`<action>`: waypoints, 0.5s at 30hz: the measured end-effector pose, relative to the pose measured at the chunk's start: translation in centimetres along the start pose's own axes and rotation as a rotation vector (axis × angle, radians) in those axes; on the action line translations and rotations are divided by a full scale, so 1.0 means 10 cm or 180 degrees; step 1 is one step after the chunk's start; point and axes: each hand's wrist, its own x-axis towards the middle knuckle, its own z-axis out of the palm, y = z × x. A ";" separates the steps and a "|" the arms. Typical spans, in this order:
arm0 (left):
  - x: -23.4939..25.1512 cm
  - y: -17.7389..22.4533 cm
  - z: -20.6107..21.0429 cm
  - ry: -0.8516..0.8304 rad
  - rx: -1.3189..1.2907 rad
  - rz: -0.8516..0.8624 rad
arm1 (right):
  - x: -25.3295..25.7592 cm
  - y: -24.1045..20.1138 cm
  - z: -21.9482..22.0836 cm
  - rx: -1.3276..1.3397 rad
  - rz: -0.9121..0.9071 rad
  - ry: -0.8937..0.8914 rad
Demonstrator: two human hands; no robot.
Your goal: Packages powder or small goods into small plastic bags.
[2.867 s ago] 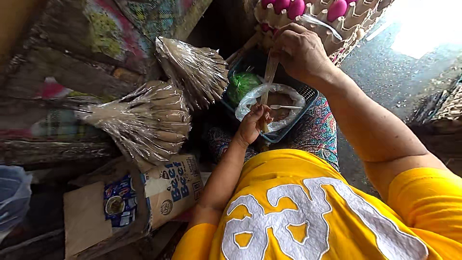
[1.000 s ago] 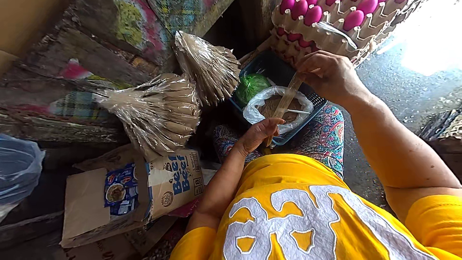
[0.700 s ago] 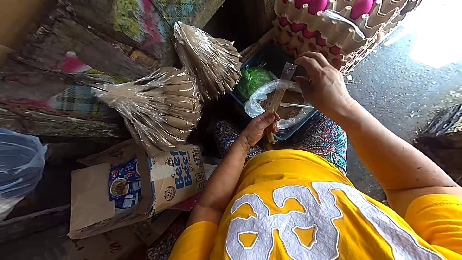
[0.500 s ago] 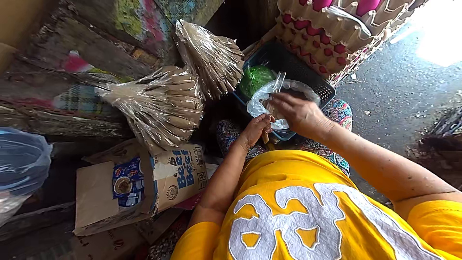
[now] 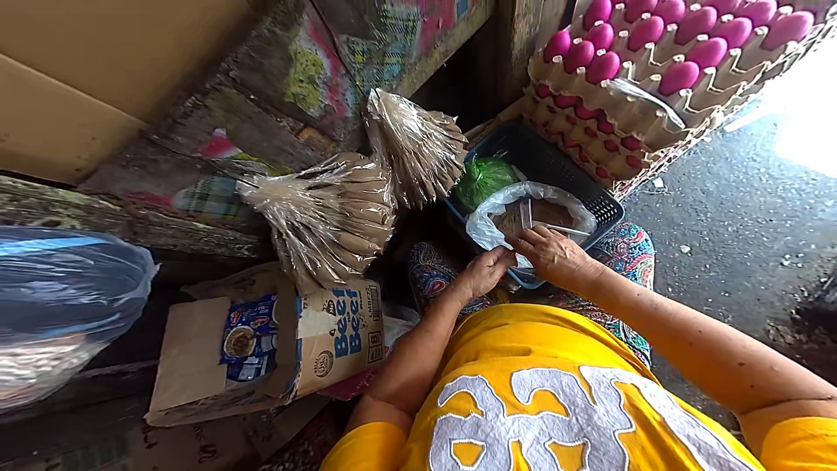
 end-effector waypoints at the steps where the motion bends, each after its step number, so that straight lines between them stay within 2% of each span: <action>1: 0.00 0.00 -0.01 -0.0021 0.0084 0.0002 | 0.00 0.02 0.00 0.0000 0.0017 -0.0050; 6: -0.04 -0.03 -0.03 0.0041 0.0218 0.0062 | 0.01 0.18 0.06 0.0199 0.0002 -0.0215; 11: -0.10 0.00 -0.04 -0.0068 0.0002 -0.0260 | 0.03 0.18 -0.05 0.0156 0.0235 -0.0439; 15: -0.04 0.08 0.01 0.0093 0.0132 -0.0008 | 0.08 0.07 -0.16 0.0076 0.0354 -0.0585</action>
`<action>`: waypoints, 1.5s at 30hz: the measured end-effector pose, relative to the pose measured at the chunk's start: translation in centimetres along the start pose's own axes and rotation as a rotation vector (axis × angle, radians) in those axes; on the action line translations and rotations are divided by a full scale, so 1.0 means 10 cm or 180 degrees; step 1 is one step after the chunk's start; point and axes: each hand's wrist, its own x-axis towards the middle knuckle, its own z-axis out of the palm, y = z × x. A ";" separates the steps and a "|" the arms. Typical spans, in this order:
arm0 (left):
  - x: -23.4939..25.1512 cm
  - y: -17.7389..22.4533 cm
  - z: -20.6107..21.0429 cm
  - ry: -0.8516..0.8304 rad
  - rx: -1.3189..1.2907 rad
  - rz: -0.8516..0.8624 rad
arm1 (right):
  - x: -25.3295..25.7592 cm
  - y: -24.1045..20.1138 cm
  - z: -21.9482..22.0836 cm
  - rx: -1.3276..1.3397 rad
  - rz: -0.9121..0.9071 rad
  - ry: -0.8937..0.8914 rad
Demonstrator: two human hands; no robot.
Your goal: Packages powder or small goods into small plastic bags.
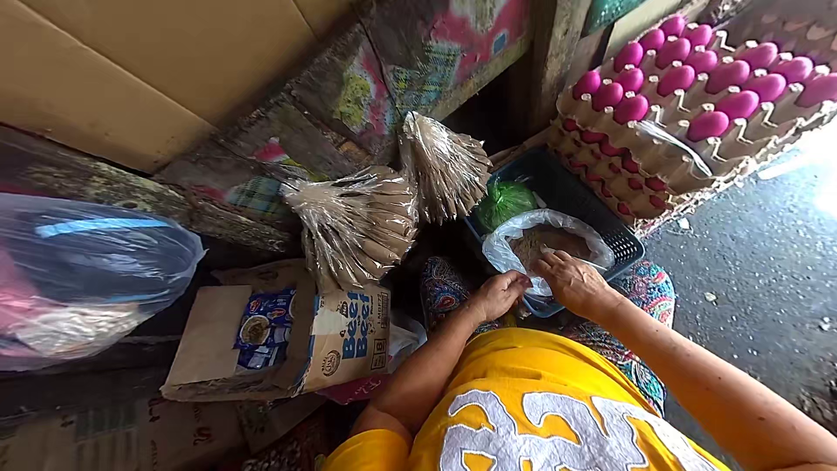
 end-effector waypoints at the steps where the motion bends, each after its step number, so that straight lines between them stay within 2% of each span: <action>1: 0.02 0.03 0.00 0.0066 0.0114 0.0036 | 0.00 -0.02 -0.03 0.0001 -0.0001 0.0004; 8: 0.01 0.30 -0.15 0.0177 0.0784 0.0059 | -0.14 0.03 -0.13 0.0017 -0.0477 0.0802; 11: -0.04 0.43 -0.19 0.0276 0.0879 0.0078 | -0.17 0.03 -0.24 -0.0043 -0.0385 0.0850; 14: -0.06 0.54 -0.22 0.0476 0.0856 0.0120 | -0.14 0.10 -0.25 -0.0235 -0.0412 0.1228; 20: -0.07 0.54 -0.26 0.0550 0.1092 0.0432 | -0.12 0.15 -0.26 -0.0464 -0.0423 0.1645; 27: -0.08 0.54 -0.26 0.0249 0.0822 0.0666 | -0.18 0.18 -0.31 -0.0491 -0.0297 0.1916; 31: -0.11 0.78 -0.19 0.0181 0.0077 0.1156 | -0.20 0.22 -0.34 -0.0152 -0.0479 0.2536; 34: -0.09 1.17 -0.11 0.0144 -0.0660 0.1405 | -0.12 0.20 -0.31 0.0696 -0.0639 0.3167; 36: -0.04 1.37 -0.10 0.0226 -0.0870 0.1496 | -0.04 0.10 -0.24 0.1912 -0.0708 0.3391; 38: 0.05 1.46 -0.11 0.0506 -0.0717 0.1558 | 0.00 -0.10 -0.13 0.3309 -0.0569 0.3270; 40: 0.15 1.42 -0.14 0.0825 -0.0563 0.1414 | 0.00 -0.32 -0.05 0.4286 -0.0441 0.2726; 42: 0.21 1.31 -0.15 0.1100 -0.0764 0.1095 | 0.02 -0.48 -0.04 0.5627 -0.0376 0.1947; 45: 0.20 1.18 -0.12 0.1343 -0.1332 0.0640 | 0.01 -0.50 -0.06 0.7383 -0.0680 0.0741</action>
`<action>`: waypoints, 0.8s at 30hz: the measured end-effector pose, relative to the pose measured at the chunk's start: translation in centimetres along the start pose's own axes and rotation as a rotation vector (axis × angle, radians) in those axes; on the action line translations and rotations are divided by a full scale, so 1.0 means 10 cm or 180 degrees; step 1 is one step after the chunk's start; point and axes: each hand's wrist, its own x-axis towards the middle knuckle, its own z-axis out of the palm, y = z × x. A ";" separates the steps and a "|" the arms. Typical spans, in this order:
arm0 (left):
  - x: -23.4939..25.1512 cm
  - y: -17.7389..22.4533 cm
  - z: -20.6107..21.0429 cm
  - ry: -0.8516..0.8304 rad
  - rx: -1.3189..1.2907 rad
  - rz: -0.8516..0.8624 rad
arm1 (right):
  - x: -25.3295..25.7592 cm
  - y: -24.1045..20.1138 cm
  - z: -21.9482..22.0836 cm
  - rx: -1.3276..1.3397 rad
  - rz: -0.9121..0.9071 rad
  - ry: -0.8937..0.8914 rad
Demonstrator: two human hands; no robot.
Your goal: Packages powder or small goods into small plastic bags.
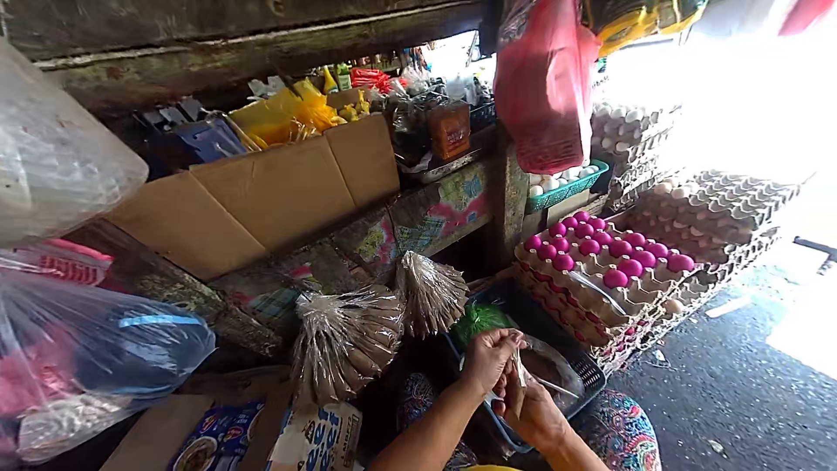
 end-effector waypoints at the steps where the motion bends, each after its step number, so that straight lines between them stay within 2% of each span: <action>1: -0.03 -0.02 0.01 0.0075 -0.0167 -0.0086 | -0.01 0.00 0.00 0.0413 0.0160 -0.0191; 4: -0.12 -0.01 0.04 0.0167 -0.0682 -0.0228 | -0.02 0.01 -0.02 0.1193 0.0312 -0.0840; 8: -0.18 0.01 0.10 0.0068 -0.1419 -0.0365 | 0.00 -0.20 -0.05 0.1130 0.0060 -0.1366; 11: -0.18 -0.01 0.17 -0.0017 -0.1663 -0.0313 | 0.02 -0.18 -0.19 0.1116 0.0044 -0.1714; 14: -0.14 -0.09 0.16 0.0191 -0.1249 -0.0165 | 0.01 -0.01 -0.18 0.1140 0.0183 -0.1427; 17: -0.12 -0.19 0.10 0.0533 -0.0473 0.0099 | -0.02 0.02 -0.10 0.1117 0.0380 -0.0647; 19: -0.12 -0.32 0.04 0.0724 -0.0049 0.0291 | -0.03 -0.08 -0.03 0.0255 0.0421 0.0038; 21: -0.15 -0.46 -0.01 0.0804 0.0529 0.0565 | -0.03 -0.21 0.02 -0.1470 0.0400 0.0559; 23: -0.19 -0.59 -0.02 0.0807 0.1112 0.0907 | -0.04 -0.33 -0.05 -0.3096 0.0188 0.0600; 24: -0.20 -0.63 -0.02 0.0776 0.1299 0.1031 | -0.05 -0.39 -0.08 -0.3633 0.0058 0.0601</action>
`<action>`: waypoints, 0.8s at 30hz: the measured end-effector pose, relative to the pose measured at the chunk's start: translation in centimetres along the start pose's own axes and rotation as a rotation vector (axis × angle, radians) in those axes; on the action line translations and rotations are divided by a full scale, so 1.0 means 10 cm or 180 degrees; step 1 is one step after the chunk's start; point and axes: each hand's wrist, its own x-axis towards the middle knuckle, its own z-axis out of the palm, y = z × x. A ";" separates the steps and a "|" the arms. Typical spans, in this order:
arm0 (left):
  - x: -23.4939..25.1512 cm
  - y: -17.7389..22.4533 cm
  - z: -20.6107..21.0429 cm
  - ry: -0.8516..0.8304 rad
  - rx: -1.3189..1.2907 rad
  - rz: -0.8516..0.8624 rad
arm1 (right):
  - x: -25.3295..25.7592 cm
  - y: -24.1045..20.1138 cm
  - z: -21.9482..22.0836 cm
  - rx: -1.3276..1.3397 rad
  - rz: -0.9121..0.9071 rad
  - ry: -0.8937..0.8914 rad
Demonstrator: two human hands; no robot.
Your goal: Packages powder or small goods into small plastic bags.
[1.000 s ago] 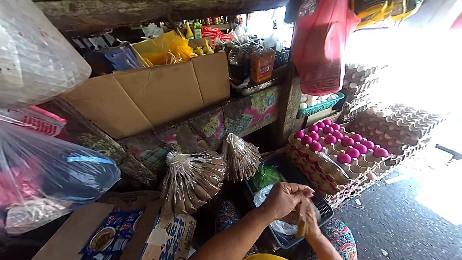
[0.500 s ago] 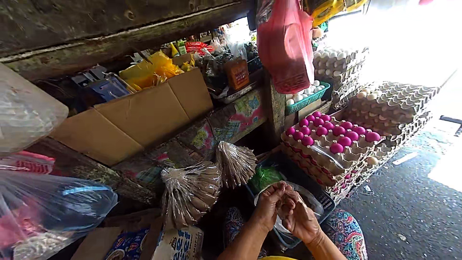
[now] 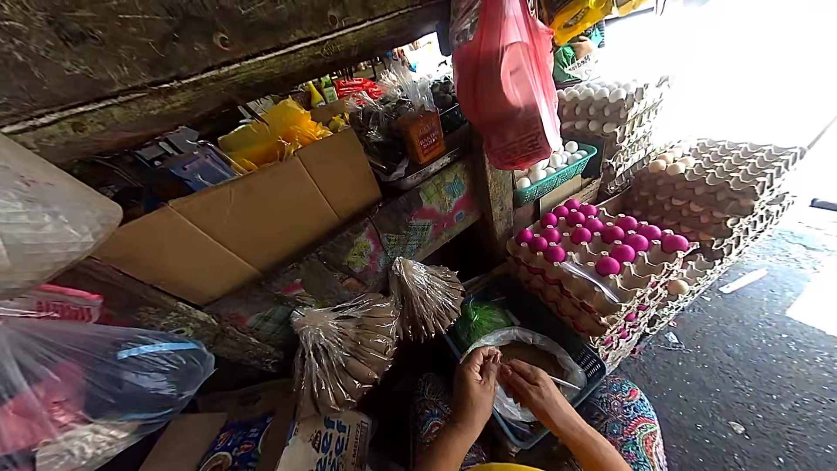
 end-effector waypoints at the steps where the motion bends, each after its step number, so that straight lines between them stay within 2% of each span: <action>1: -0.02 -0.01 0.01 -0.0050 0.0100 0.0095 | -0.01 -0.01 -0.05 -0.0358 -0.0102 0.0092; 4: -0.06 0.03 0.03 -0.0177 0.0225 0.0255 | -0.03 -0.09 -0.16 -0.0777 -0.0123 0.0317; 10: -0.04 0.15 0.00 -0.0650 0.0388 0.0324 | -0.05 -0.15 -0.31 0.0210 0.0247 0.0336; 13: -0.02 0.18 -0.05 -0.0745 0.0261 0.0180 | -0.09 -0.12 -0.32 0.0244 0.0015 0.0102; 15: 0.02 0.20 -0.12 -0.0772 -0.0082 0.0041 | -0.11 -0.13 -0.35 0.0182 -0.0281 -0.0217; 18: 0.06 0.22 -0.27 -0.1121 -0.0836 -0.0074 | -0.09 -0.18 -0.34 0.0001 -0.0637 -0.0323; 24: 0.12 0.22 -0.49 -0.1808 -0.1935 -0.0043 | -0.01 -0.31 -0.29 0.0235 -0.0829 -0.0805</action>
